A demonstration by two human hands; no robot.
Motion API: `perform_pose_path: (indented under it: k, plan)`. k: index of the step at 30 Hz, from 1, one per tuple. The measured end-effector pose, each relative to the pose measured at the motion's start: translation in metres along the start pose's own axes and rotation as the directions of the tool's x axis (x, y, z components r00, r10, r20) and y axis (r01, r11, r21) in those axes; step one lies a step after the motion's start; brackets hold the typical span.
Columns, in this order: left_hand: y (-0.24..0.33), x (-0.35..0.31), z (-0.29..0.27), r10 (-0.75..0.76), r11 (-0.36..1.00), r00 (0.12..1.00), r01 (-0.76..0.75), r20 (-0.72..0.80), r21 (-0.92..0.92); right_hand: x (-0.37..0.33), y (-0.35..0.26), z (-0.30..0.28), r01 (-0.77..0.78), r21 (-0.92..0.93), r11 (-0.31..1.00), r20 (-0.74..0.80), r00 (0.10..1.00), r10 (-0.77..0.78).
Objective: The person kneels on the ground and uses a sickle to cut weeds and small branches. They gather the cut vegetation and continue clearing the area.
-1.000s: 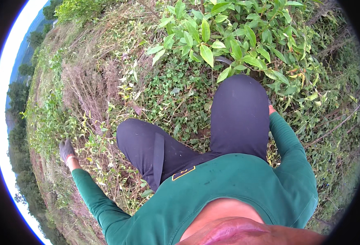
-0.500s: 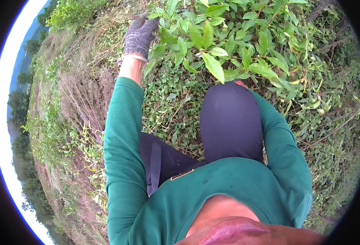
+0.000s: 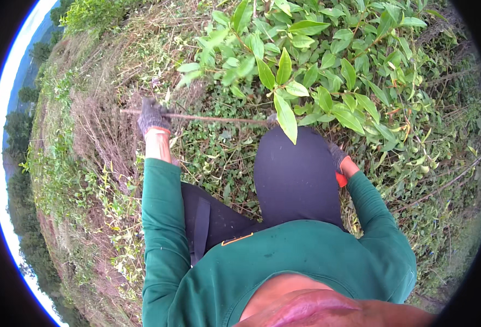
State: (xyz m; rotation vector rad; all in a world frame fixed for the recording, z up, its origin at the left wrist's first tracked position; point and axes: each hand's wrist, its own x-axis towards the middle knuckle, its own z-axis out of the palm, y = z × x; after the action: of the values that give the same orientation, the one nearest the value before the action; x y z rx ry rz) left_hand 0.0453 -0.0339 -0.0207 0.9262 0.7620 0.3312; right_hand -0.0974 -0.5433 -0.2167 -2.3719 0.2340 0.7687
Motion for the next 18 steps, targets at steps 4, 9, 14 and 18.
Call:
perform_pose_path:
  k: [4,9,14,18]
  plan:
    - [-0.003,-0.058,0.048,0.12,0.987,0.955,-0.145,0.271,0.074,0.003,-0.049,-0.023,0.049,0.202,0.978,-0.292,0.956,0.012]
    - [0.038,-0.078,0.034,0.288,0.957,0.903,-0.275,0.319,-0.088,0.04,-0.095,-0.027,0.029,0.148,0.989,-0.516,0.855,0.052]
    - [0.041,-0.066,0.013,0.351,0.908,0.875,-0.404,0.334,0.106,0.062,-0.092,-0.028,-0.059,0.071,0.996,-0.49,0.868,0.086]
    - [0.018,-0.08,0.047,0.297,0.733,0.721,-0.592,0.626,0.334,0.07,-0.085,-0.059,-0.078,0.061,0.995,-0.479,0.872,0.098]
